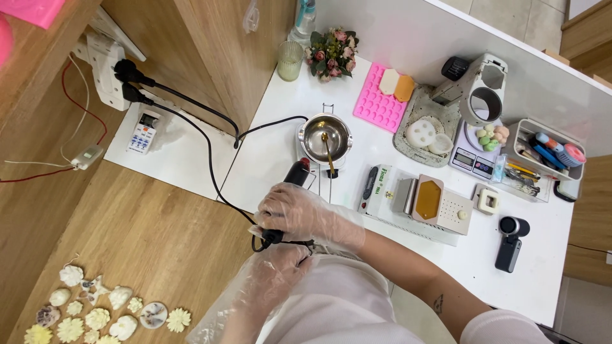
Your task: Heating wax with a heat gun and preparing wax shapes for candle assembly.
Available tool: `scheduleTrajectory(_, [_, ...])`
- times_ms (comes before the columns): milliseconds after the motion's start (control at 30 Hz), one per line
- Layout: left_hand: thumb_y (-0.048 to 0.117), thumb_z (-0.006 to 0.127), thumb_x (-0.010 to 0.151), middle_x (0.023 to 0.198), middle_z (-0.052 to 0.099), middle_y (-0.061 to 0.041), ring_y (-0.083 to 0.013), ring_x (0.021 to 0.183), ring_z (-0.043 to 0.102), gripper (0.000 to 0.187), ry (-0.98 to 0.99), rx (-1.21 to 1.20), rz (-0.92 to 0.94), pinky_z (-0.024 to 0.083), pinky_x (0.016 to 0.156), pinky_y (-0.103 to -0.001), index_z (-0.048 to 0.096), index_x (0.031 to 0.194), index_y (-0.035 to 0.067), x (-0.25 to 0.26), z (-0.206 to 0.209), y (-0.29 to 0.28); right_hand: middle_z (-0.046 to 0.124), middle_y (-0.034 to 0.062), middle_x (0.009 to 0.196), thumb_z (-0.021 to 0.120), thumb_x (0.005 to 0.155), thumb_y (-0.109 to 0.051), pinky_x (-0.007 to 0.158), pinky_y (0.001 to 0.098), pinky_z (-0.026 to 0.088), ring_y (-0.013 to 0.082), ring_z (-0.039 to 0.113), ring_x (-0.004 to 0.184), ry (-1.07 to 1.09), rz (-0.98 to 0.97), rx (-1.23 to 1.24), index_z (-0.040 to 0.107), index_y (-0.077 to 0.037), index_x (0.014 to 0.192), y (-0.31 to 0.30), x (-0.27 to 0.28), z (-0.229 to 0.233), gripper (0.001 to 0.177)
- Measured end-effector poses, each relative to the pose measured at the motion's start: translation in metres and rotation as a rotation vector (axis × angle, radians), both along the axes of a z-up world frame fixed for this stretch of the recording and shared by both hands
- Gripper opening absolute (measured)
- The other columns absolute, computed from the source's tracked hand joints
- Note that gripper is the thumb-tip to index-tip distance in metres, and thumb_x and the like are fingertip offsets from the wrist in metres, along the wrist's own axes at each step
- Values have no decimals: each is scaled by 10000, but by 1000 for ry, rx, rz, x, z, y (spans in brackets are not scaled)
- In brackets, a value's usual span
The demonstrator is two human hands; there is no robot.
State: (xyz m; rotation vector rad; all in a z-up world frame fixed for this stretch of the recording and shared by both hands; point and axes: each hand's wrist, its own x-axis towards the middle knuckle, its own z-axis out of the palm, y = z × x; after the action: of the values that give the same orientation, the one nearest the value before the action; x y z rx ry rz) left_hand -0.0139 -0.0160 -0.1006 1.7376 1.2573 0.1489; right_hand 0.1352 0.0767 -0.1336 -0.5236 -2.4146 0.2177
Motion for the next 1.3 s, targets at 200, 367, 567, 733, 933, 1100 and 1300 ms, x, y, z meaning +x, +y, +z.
scheduleTrajectory(200, [301, 690, 911, 838, 717, -99, -277, 800, 691, 227, 75, 45, -47, 541, 756, -430, 693, 859, 81, 1, 22, 6, 653, 29, 1011, 790, 956, -288, 971, 422, 559, 230, 692, 967, -48, 9, 1, 596, -138, 1021, 3, -8, -9, 254])
scheduleTrajectory(367, [268, 700, 899, 779, 687, -117, -289, 742, 672, 222, 20, 148, -31, 534, 715, -442, 680, 830, 58, -2, 5, -1, 652, 22, 1018, 776, 899, -295, 969, 405, 542, 223, 694, 981, -107, -5, 24, 618, -154, 1063, 5, -9, -13, 268])
scheduleTrajectory(567, [304, 682, 934, 783, 676, -124, -288, 749, 672, 285, 82, -36, 0, 530, 742, -442, 663, 809, 48, -1, 26, 2, 643, 31, 1040, 782, 829, -288, 979, 422, 525, 246, 686, 998, -195, 17, -12, 610, -158, 1095, 8, -10, -15, 342])
scheduleTrajectory(733, [316, 695, 904, 832, 691, -139, -320, 804, 676, 277, 51, 42, 8, 526, 743, -464, 675, 837, 49, -2, 20, -1, 631, 16, 1086, 758, 839, -216, 991, 417, 504, 233, 662, 1051, -261, 4, -4, 601, -188, 1131, 10, -11, -30, 333])
scheduleTrajectory(933, [284, 702, 893, 829, 693, -128, -312, 782, 668, 220, -21, 2, 61, 524, 737, -454, 694, 890, 64, -3, 11, -7, 622, 23, 1087, 779, 757, -219, 971, 413, 494, 239, 655, 1058, -300, -1, -8, 606, -200, 1141, 12, -17, -26, 422])
scheduleTrajectory(1100, [275, 716, 885, 803, 696, -113, -277, 749, 680, 222, 8, -6, 45, 540, 733, -419, 690, 845, 59, -2, 28, -3, 615, 24, 1107, 809, 754, -240, 977, 421, 491, 243, 647, 1064, -257, 34, -9, 588, -193, 1144, 14, -16, -33, 450])
scheduleTrajectory(1300, [274, 732, 868, 803, 704, -105, -275, 746, 684, 204, -5, 43, 65, 540, 714, -422, 702, 841, 73, 0, 31, -5, 615, 29, 1083, 818, 752, -231, 966, 415, 501, 236, 651, 1046, -255, 1, -20, 600, -182, 1139, 17, -16, -29, 446])
